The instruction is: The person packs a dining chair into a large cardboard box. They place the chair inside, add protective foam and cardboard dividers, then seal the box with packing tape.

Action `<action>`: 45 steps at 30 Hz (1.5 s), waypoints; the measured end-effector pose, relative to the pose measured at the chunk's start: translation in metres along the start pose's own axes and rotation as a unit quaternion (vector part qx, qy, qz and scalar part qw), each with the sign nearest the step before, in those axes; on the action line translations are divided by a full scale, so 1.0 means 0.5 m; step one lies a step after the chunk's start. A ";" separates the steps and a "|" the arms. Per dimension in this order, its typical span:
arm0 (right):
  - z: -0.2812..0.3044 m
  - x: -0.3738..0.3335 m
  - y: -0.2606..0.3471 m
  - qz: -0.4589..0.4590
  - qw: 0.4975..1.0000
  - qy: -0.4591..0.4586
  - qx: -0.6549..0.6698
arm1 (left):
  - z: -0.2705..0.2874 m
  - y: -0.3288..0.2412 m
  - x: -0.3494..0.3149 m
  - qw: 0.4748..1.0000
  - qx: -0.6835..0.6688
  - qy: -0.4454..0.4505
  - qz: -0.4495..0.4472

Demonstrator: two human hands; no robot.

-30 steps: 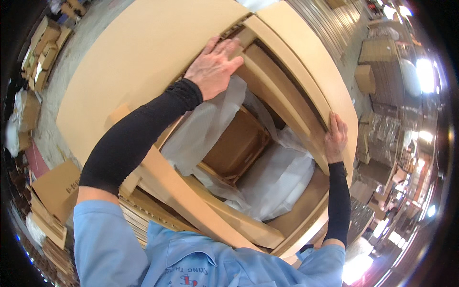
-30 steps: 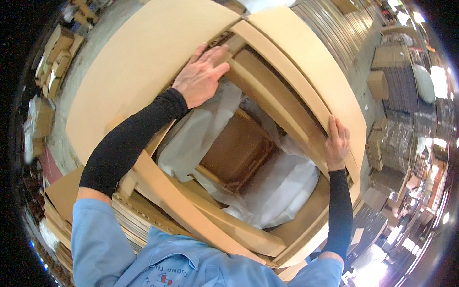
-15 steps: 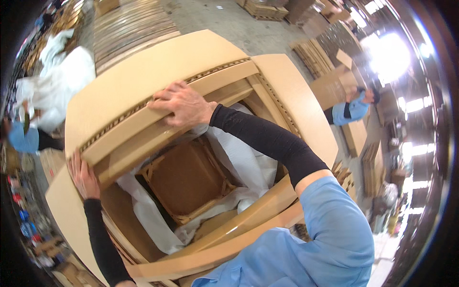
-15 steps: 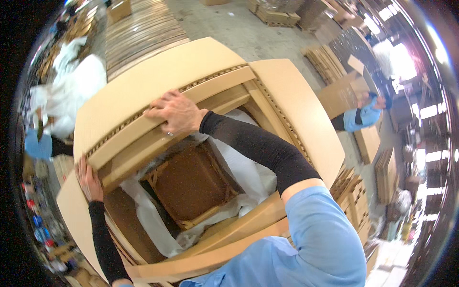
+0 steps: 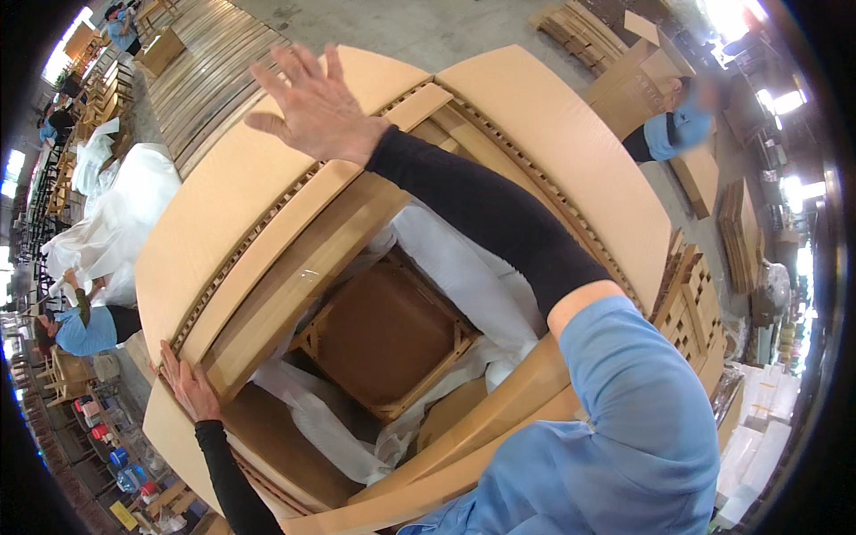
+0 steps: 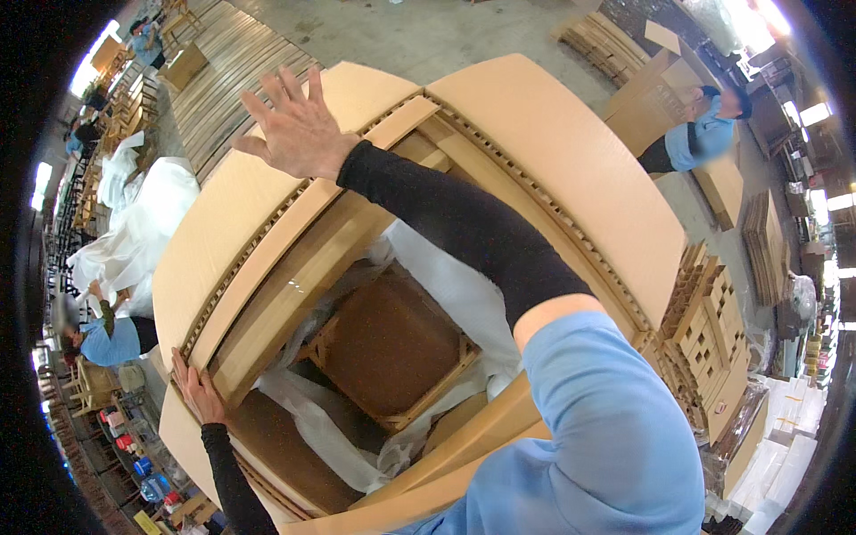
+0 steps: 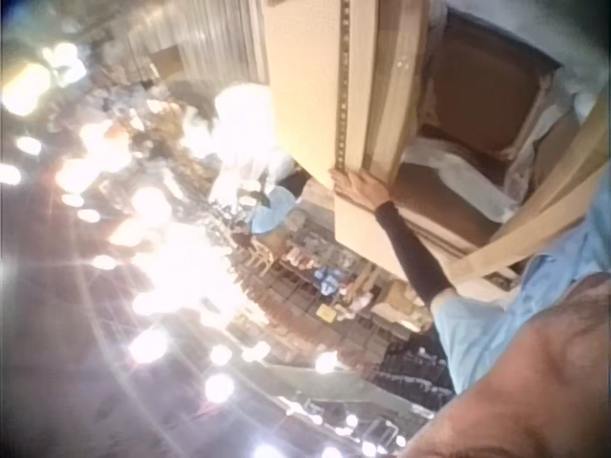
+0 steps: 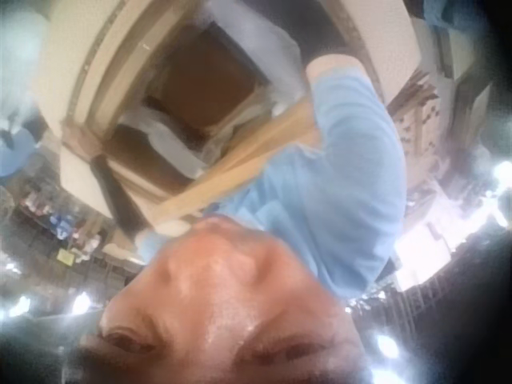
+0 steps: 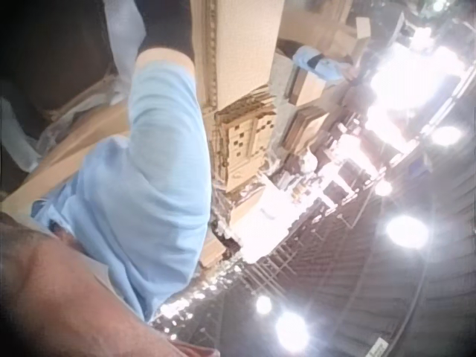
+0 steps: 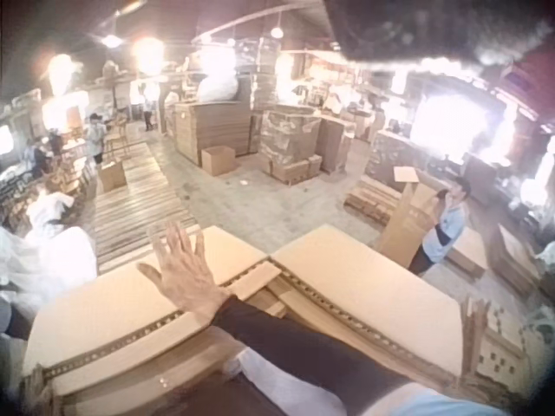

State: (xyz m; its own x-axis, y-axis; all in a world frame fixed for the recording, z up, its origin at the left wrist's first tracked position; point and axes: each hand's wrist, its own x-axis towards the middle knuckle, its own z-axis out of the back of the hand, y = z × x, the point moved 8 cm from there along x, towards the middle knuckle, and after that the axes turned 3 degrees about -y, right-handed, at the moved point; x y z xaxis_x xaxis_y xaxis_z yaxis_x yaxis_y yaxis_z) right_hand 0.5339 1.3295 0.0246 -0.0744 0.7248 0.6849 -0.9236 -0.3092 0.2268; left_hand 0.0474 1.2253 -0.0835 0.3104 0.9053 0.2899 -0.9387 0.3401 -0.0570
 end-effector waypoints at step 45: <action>0.279 -0.582 0.610 0.065 0.759 0.520 0.386 | 0.032 -0.060 -0.014 0.972 0.023 0.181 0.146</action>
State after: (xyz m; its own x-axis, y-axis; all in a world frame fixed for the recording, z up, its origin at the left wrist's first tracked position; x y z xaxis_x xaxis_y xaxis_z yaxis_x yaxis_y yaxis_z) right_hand 0.3263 0.9386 -0.0089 -0.7740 0.6268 -0.0892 -0.4168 -0.3984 0.8171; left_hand 0.0711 1.2046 -0.0684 0.0539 0.9946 -0.0883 -0.9979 0.0503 -0.0418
